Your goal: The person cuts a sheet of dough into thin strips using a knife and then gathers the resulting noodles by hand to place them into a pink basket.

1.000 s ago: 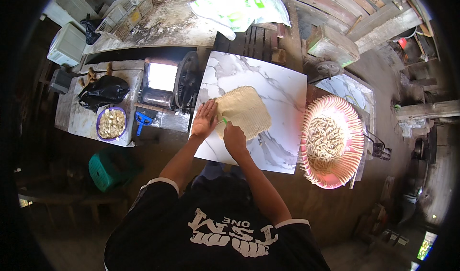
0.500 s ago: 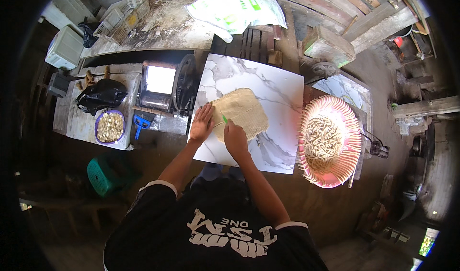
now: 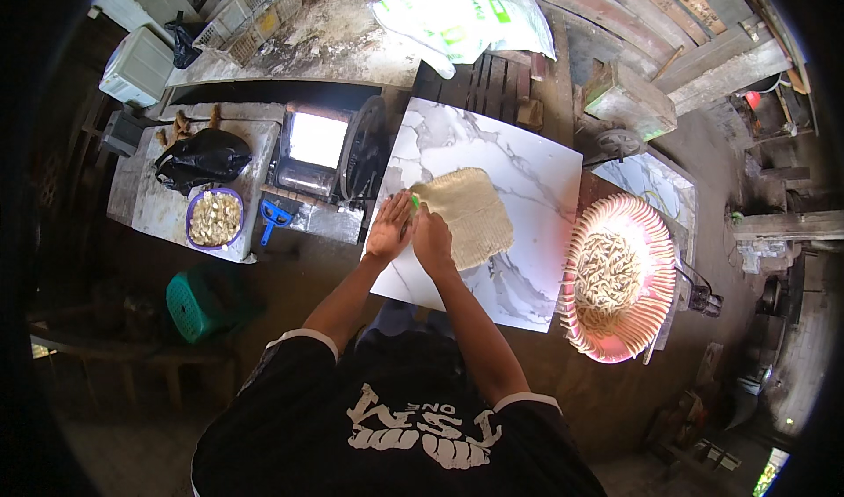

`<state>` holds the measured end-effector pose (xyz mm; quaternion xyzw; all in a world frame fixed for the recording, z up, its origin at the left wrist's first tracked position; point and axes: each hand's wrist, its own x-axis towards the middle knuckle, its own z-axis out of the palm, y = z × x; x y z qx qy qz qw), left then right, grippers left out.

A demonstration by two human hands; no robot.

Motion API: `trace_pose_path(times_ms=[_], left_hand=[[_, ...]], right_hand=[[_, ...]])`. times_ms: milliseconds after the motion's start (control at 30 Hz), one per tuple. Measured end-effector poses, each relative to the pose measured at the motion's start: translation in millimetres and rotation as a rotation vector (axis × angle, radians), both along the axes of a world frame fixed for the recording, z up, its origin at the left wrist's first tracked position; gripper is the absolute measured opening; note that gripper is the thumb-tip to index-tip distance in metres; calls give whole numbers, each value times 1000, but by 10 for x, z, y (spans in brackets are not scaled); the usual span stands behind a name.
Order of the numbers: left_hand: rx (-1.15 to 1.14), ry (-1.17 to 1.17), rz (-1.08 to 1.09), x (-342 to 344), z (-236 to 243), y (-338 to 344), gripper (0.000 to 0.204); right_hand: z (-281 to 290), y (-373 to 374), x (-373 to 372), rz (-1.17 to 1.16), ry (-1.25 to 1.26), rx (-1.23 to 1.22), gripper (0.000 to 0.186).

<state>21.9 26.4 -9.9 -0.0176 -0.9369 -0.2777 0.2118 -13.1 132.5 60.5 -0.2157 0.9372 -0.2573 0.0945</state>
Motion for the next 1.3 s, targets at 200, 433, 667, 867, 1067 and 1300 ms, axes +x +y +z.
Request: trace_pose_path(times_ms=[200, 433, 667, 867, 1067, 1300], left_hand=[[5, 10, 2, 9, 55, -14, 47], [-11, -12, 20, -28, 42, -64, 45], [-29, -7, 18, -50, 13, -114, 47], [21, 27, 60, -21, 51, -70, 47], [-6, -28, 57, -4, 58, -37, 46], [13, 9, 50, 30, 41, 19, 45]], right_hand=[[79, 54, 67, -16, -32, 57, 22], [149, 189, 212, -65, -116, 134, 21], [180, 363, 357, -106, -150, 113, 22], [280, 376, 315, -118, -158, 40, 23], [96, 203, 148, -68, 27, -119, 26], [-9, 17, 13, 16, 35, -45, 26]])
